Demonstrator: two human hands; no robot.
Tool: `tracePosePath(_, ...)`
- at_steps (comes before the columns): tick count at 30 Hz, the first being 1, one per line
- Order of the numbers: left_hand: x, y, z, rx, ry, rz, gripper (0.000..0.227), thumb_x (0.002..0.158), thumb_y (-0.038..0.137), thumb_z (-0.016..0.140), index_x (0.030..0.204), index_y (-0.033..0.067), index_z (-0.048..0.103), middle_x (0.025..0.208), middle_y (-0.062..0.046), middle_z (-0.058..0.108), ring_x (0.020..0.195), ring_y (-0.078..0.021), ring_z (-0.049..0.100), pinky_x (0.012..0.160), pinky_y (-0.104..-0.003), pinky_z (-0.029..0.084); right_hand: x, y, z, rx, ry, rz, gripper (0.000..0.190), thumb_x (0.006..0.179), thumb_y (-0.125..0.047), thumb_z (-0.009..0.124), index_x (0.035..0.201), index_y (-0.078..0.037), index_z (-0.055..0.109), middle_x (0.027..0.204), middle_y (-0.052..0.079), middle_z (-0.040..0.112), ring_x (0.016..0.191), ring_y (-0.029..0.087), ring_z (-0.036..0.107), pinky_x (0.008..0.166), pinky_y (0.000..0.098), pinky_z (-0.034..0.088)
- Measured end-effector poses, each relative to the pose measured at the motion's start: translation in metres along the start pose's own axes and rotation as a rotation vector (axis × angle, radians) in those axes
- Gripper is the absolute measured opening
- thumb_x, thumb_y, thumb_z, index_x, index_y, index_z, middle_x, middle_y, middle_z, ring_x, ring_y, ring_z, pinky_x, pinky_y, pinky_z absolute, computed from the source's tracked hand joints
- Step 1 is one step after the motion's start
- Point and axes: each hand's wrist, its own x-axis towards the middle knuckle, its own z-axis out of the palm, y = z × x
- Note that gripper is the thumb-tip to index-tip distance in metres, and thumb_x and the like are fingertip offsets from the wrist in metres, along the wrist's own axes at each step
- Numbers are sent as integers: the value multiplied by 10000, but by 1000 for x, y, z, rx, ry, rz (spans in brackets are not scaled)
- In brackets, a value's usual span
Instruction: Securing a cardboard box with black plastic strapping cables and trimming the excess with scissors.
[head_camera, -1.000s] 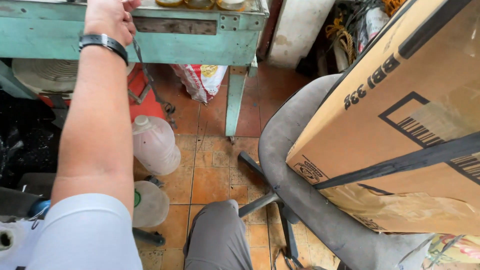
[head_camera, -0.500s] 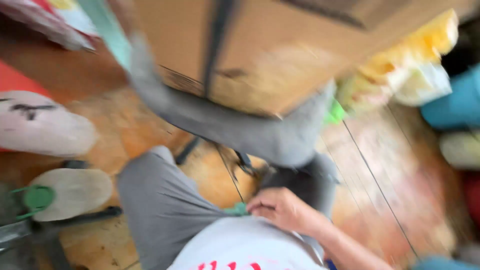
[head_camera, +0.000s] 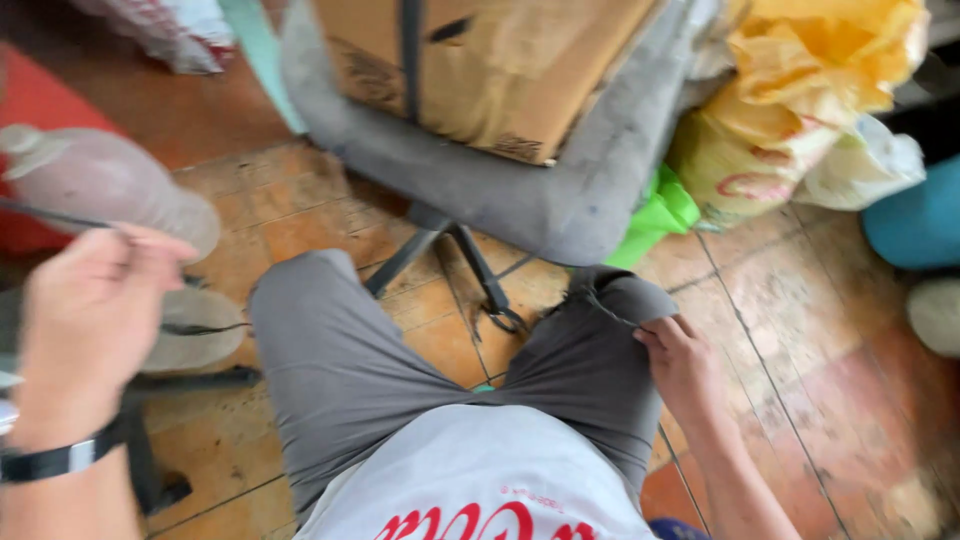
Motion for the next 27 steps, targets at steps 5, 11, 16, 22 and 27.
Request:
tracePosePath(5,-46,74,29,-90,-271,140,186,944,231,648,898,179,820,922,41,836,871,-89,777,851,-261,573,18,-94,-25,175,46,-280,65,874,-123,751,815,-128,727,814,-29,734,759,127,674,749,287,512)
tracePosePath(11,-98,111,66,-304,-429,727,477,1003,296,644,1428,108,537,1021,-132,742,850,-336,712,620,-416,514,60,-262,-55,415,-18,-783,66,931,-184,696,892,-130,699,761,5,710,630,150,648,615,280,529)
tracePosePath(16,-72,113,28,-388,-172,544,104,970,58,597,891,113,637,791,-24,667,684,-195,624,609,-316,470,90,-316,-71,501,76,-822,361,858,-274,755,1154,-109,633,1045,58,669,752,120,698,730,245,590)
tracePosePath(22,1,100,-80,-379,414,346,240,1084,268,468,1033,157,675,772,45,631,520,-44,427,446,-197,320,91,-290,-58,507,-31,-902,607,906,-422,659,1397,-74,574,1355,119,618,800,136,682,780,286,641)
tracePosePath(27,107,93,-174,-273,843,463,198,1121,125,407,1056,106,593,883,-9,628,778,-136,618,730,-303,492,98,-216,-3,481,-343,-822,493,953,-414,642,1355,-128,634,1309,94,677,1046,150,727,836,280,649)
